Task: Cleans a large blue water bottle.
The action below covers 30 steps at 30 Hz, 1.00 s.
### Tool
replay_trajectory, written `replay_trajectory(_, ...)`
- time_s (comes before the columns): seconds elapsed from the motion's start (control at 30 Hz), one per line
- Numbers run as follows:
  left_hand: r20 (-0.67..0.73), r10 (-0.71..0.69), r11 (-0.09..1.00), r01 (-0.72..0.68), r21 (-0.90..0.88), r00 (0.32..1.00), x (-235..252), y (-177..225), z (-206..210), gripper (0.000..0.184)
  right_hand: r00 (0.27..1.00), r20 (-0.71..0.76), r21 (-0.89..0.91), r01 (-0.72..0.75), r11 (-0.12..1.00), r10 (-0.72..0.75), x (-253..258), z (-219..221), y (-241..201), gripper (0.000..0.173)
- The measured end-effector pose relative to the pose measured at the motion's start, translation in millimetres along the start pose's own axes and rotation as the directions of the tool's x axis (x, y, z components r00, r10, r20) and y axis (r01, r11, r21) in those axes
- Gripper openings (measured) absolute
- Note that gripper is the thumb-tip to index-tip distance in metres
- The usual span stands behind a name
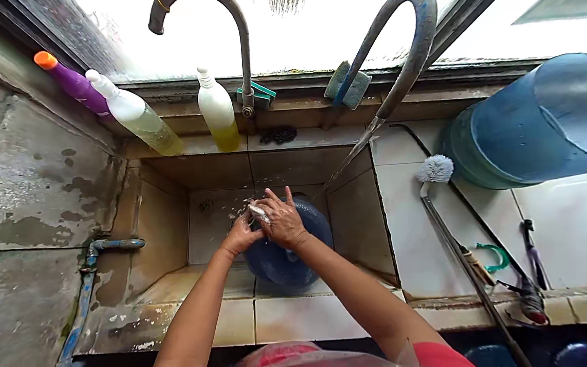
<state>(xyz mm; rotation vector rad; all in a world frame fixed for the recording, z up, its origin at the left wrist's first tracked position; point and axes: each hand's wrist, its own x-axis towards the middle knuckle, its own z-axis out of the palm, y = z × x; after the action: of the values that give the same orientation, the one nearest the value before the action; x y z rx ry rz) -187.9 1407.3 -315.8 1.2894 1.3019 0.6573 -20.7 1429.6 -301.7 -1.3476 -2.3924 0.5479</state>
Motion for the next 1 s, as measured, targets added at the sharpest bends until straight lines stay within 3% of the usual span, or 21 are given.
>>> replay_trajectory(0.03,-0.032,0.004,1.000,-0.005,-0.029,0.999,-2.8,-5.7,2.8,0.090,0.999,-0.030,-0.020,-0.017,1.000,0.017,-1.6,-3.5,6.6,0.040)
replay_trajectory(0.17,-0.140,-0.079,0.991,0.063,-0.116,0.987,-29.2,-12.5,25.3,0.116,0.930,-0.102,-0.082,-0.362,0.929,0.353,6.5,-22.5,44.2,0.047)
replay_trajectory(0.23,-0.087,-0.165,0.986,0.164,-0.012,0.982,-31.5,0.8,28.6,0.120,0.957,-0.086,-0.059,-0.281,0.958,0.276,9.3,-17.4,32.8,0.045)
replay_trajectory(0.33,-0.133,-0.100,0.994,0.105,0.028,0.986,-16.2,3.0,31.5,0.096,0.998,-0.054,0.028,0.014,1.000,-0.013,6.5,-0.4,-1.2,0.039)
replay_trajectory(0.37,-0.152,-0.067,0.997,0.063,-0.037,0.986,-11.9,-1.9,34.3,0.095,0.998,-0.060,0.044,0.029,0.999,-0.026,6.9,-0.6,-0.6,0.038)
replay_trajectory(0.43,-0.196,-0.089,0.985,0.057,-0.165,0.977,-9.7,-11.4,38.4,0.105,0.990,-0.045,0.022,-0.131,0.991,0.132,0.3,-12.6,15.8,0.039)
replay_trajectory(0.5,-0.221,-0.161,0.960,0.101,-0.262,0.962,-11.2,-15.1,35.8,0.109,0.890,0.061,0.049,-0.456,0.889,0.453,-18.9,-37.2,47.8,0.044)
replay_trajectory(0.57,-0.269,-0.214,0.934,0.115,-0.339,0.939,-9.3,-9.9,37.7,0.105,0.706,0.149,0.238,-0.705,0.668,0.692,-48.1,-53.1,85.2,0.046)
replay_trajectory(0.63,-0.296,-0.232,0.921,0.112,-0.372,0.927,-3.3,-2.3,50.4,0.102,0.522,0.175,0.451,-0.796,0.403,0.835,-76.6,-53.0,107.4,0.054)
replay_trajectory(0.7,-0.280,-0.211,0.925,0.099,-0.367,0.936,9.4,8.4,66.7,0.102,0.448,0.113,0.521,-0.787,0.331,0.887,-88.9,-64.6,112.8,0.054)
replay_trajectory(0.87,-0.173,-0.163,0.917,0.085,-0.390,0.971,54.5,15.6,93.5,0.089,0.437,-0.041,0.646,-0.674,0.358,0.898,-103.5,-108.5,139.2,0.050)
replay_trajectory(0.93,-0.151,-0.163,0.911,0.089,-0.403,0.975,70.4,7.6,99.5,0.083,0.485,-0.065,0.686,-0.614,0.392,0.872,-115.3,-120.9,154.7,0.051)
replay_trajectory(1.0,-0.162,-0.188,0.900,0.104,-0.422,0.969,78.7,4.4,102.6,0.073,0.526,-0.147,0.556,-0.656,0.510,0.838,-130.3,-139.9,161.7,0.047)
